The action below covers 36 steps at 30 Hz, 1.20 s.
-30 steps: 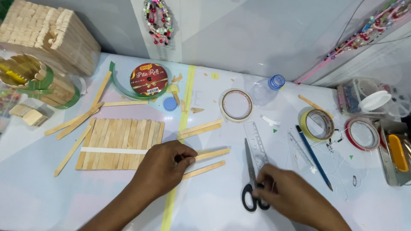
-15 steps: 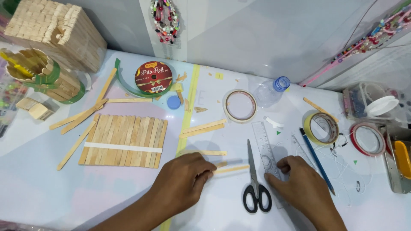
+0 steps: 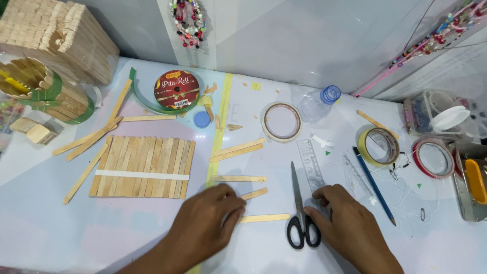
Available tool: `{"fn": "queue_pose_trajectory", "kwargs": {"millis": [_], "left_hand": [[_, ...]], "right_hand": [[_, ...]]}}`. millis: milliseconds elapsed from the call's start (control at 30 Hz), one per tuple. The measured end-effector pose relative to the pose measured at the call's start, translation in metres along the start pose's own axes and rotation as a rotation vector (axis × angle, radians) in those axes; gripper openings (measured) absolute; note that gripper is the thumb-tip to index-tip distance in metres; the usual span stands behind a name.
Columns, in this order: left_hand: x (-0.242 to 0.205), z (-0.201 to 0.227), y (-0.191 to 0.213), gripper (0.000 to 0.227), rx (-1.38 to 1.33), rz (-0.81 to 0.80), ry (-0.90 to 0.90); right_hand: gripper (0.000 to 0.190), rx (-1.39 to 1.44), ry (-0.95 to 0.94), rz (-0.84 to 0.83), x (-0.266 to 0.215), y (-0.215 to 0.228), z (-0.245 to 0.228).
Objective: The person is measuring popsicle sticks with a ruler, marking them with a pencil, and cutting them to size using scissors and a craft knife to assemble a small wooden structure.
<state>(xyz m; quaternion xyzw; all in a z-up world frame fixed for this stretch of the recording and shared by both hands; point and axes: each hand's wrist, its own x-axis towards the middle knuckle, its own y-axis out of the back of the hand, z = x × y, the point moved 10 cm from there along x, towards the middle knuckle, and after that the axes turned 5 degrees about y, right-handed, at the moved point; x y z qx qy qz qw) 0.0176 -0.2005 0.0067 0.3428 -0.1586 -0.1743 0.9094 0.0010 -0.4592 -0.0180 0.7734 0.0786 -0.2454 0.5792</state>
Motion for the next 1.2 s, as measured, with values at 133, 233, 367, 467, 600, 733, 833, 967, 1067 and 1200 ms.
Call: {"fn": "queue_pose_trajectory", "kwargs": {"millis": [133,233,367,467,600,733,833,967,1067,1200], "left_hand": [[0.044,-0.021,0.012,0.015,0.145,0.072,0.003],[0.08,-0.038,0.009,0.02,0.25,0.091,0.046],[0.11,-0.05,-0.014,0.02,0.31,0.055,0.046],[0.115,-0.053,-0.027,0.018,0.288,0.061,0.041],[0.118,-0.052,-0.027,0.015,0.245,0.075,0.055],[0.126,-0.064,-0.024,0.012,0.152,-0.028,0.235],[0.127,-0.069,-0.017,0.007,0.073,-0.066,0.361],[0.126,-0.071,-0.008,0.013,-0.09,-0.094,0.468],[0.122,-0.063,0.002,0.025,-0.251,-0.116,0.493],[0.108,-0.046,0.004,0.022,-0.541,-0.234,0.567]], "right_hand": [[0.037,-0.086,-0.032,-0.081,-0.007,0.0,-0.015],[0.05,-0.172,-0.115,-0.208,-0.016,-0.007,-0.016],[0.061,-0.276,-0.063,-0.294,-0.016,-0.023,-0.015],[0.066,-0.241,-0.049,-0.272,-0.012,-0.034,-0.01],[0.042,-0.229,0.004,-0.141,-0.003,-0.027,-0.01],[0.039,-0.104,0.005,-0.058,0.004,-0.02,-0.01],[0.034,0.058,0.059,0.042,0.011,-0.007,-0.014],[0.036,0.549,0.021,0.081,0.019,0.004,-0.017],[0.043,0.898,0.116,0.055,0.031,-0.001,-0.022],[0.042,1.155,0.364,-0.001,0.042,0.001,-0.044]]}}
